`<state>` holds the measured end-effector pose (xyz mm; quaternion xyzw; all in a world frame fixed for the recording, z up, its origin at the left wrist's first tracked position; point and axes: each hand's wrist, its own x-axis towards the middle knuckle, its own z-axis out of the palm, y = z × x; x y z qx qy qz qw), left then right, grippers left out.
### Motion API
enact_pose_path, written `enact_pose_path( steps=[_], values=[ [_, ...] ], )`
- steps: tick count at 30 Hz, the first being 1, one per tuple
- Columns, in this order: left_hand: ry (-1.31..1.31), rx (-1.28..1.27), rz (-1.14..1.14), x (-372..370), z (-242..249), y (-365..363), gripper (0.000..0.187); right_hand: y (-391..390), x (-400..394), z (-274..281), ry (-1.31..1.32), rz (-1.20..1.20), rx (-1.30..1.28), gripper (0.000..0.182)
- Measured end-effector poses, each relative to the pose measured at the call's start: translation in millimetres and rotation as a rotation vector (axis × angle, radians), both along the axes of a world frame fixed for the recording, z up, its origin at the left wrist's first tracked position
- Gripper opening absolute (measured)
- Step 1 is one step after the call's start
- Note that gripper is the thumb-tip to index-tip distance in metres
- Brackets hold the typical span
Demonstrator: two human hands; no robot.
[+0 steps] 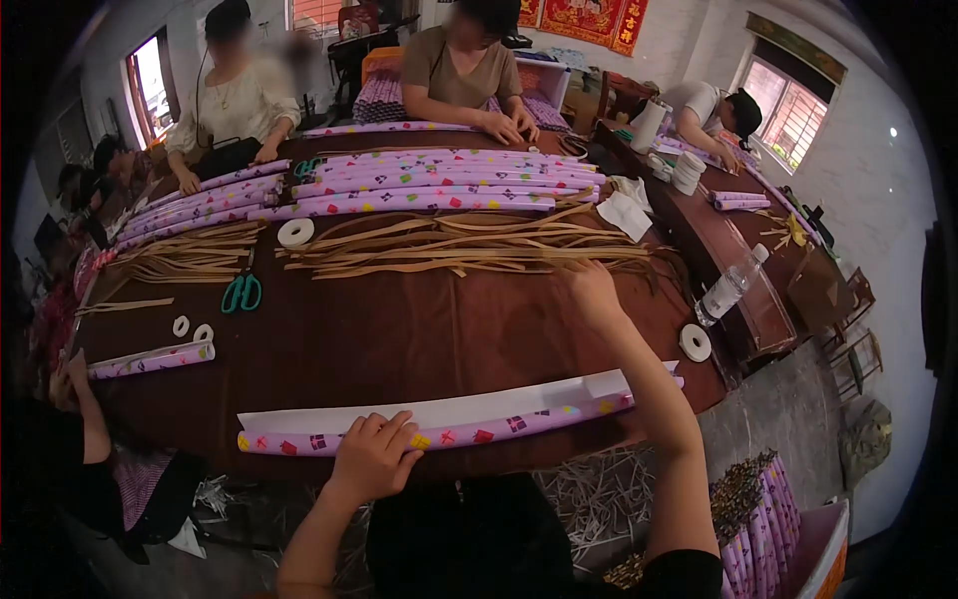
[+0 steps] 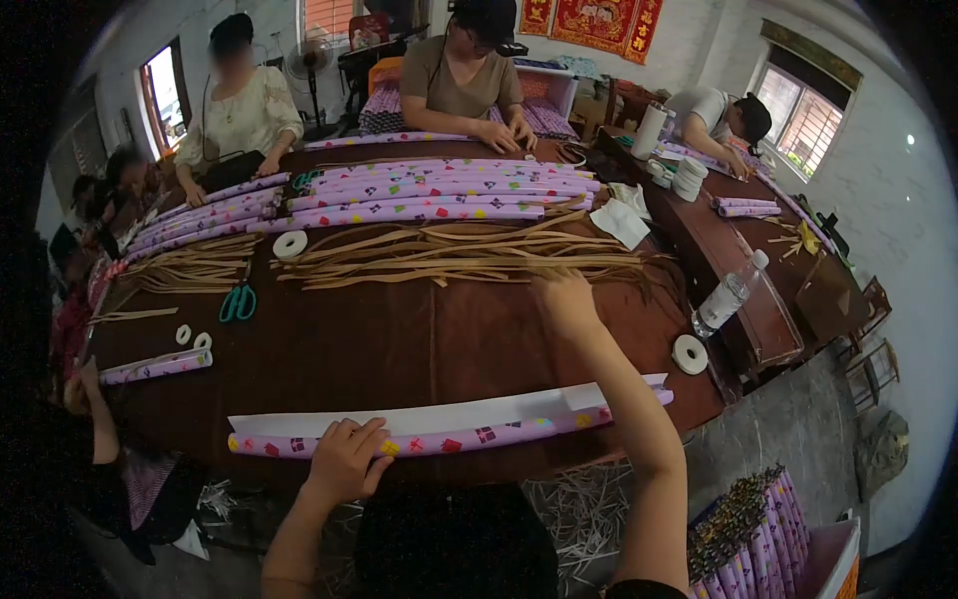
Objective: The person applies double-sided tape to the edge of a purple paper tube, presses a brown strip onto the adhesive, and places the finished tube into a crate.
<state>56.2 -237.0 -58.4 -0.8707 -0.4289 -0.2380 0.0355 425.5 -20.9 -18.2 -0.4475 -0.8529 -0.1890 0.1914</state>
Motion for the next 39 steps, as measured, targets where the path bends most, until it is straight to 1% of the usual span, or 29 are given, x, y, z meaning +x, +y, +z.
enact_pose_path(
  steps=[2, 3, 5, 6, 8, 9, 11, 12, 13, 15, 16, 17, 18, 19, 21, 23, 25, 26, 27, 29, 30, 32, 33, 35, 36, 38, 39],
  values=[
    [-0.015, 0.001, -0.006, 0, -2, 0, 0.036, 45, -25, -14, -0.087, -0.096, -0.01, 0.014],
    [-0.011, 0.003, 0.003, 0, -3, 0, 0.036, 60, -30, -23, -0.084, -0.087, -0.008, 0.014],
    [-0.031, -0.007, 0.004, 0, -4, -1, 0.036, 86, -42, -38, -0.304, -0.303, 0.223, 0.017],
    [-0.03, -0.005, 0.017, 0, -5, -1, 0.036, 99, -43, -42, -0.356, -0.389, 0.053, 0.016],
    [-0.03, 0.003, 0.001, -1, -5, -1, 0.036, 102, -41, -36, -0.387, -0.327, -0.012, 0.014],
    [-0.031, 0.004, 0.011, -2, -6, 0, 0.036, 106, -38, -37, -0.354, -0.284, 0.063, 0.014],
    [-0.056, 0.015, -0.001, -2, -10, 0, 0.036, 110, -31, -39, -0.315, -0.267, 0.086, 0.013],
    [-0.06, 0.01, 0.005, -2, -10, -1, 0.036, 114, -25, -40, -0.26, -0.19, 0.13, 0.011],
    [-0.057, 0.009, 0.001, -3, -10, 0, 0.035, 114, -23, -38, -0.264, -0.184, 0.125, 0.011],
    [-0.055, 0.002, 0.0, -3, -9, 1, 0.035, 108, -21, -26, -0.218, -0.155, -0.028, 0.014],
    [-0.051, -0.005, 0.0, -2, -7, 1, 0.034, 107, -18, -22, -0.258, -0.149, -0.008, 0.011],
    [-0.046, -0.011, 0.001, -2, -6, 0, 0.034, 108, -14, -23, -0.189, -0.126, 0.001, 0.01],
    [-0.047, -0.013, 0.012, -2, -7, 0, 0.034, 109, -13, -20, -0.12, -0.099, 0.013, 0.013],
    [-0.061, 0.002, 0.004, -2, -8, 0, 0.033, 109, -12, -19, -0.025, -0.015, 0.072, 0.016],
    [-0.084, 0.024, 0.016, -3, -9, -1, 0.033, 94, -22, -1, -0.045, -0.056, 0.056, 0.016],
    [-0.073, 0.03, 0.004, -2, -10, -1, 0.033, 100, -21, -2, -0.066, -0.03, 0.039, 0.017],
    [-0.079, 0.035, 0.007, -2, -10, -1, 0.033, 101, -17, -2, -0.072, -0.012, 0.098, 0.019],
    [-0.078, 0.036, 0.006, -2, -11, -1, 0.033, 90, -22, 12, -0.035, 0.025, 0.036, 0.02],
    [-0.084, 0.041, 0.001, -2, -11, -1, 0.033, 80, -30, 24, -0.041, 0.02, 0.041, 0.02],
    [-0.09, 0.05, -0.001, -3, -11, -1, 0.034, 63, -49, 44, 0.372, 0.189, 0.156, 0.015],
    [-0.102, 0.06, -0.007, -2, -12, 0, 0.034, 50, -59, 52, 0.379, 0.23, 0.172, 0.011],
    [-0.081, 0.039, -0.002, -3, -13, -1, 0.038, 24, -69, 55, 0.13, 0.184, 0.054, 0.016],
    [-0.094, 0.044, -0.009, -3, -12, -1, 0.038, 14, -70, 59, -0.088, 0.257, 0.146, 0.02],
    [-0.076, 0.023, 0.014, -2, -9, -3, 0.043, -27, -88, 62, -0.306, 0.088, 0.318, 0.015],
    [-0.09, 0.025, 0.005, -2, -7, -3, 0.043, -54, -97, 73, -0.402, 0.053, 0.389, 0.011],
    [-0.076, 0.002, 0.047, -1, -5, -5, 0.051, -99, -109, 89, -0.385, -0.025, 0.292, 0.008],
    [-0.088, 0.001, 0.039, 0, -5, -5, 0.051, -122, -112, 100, -0.46, -0.051, 0.199, 0.008]
  ],
)
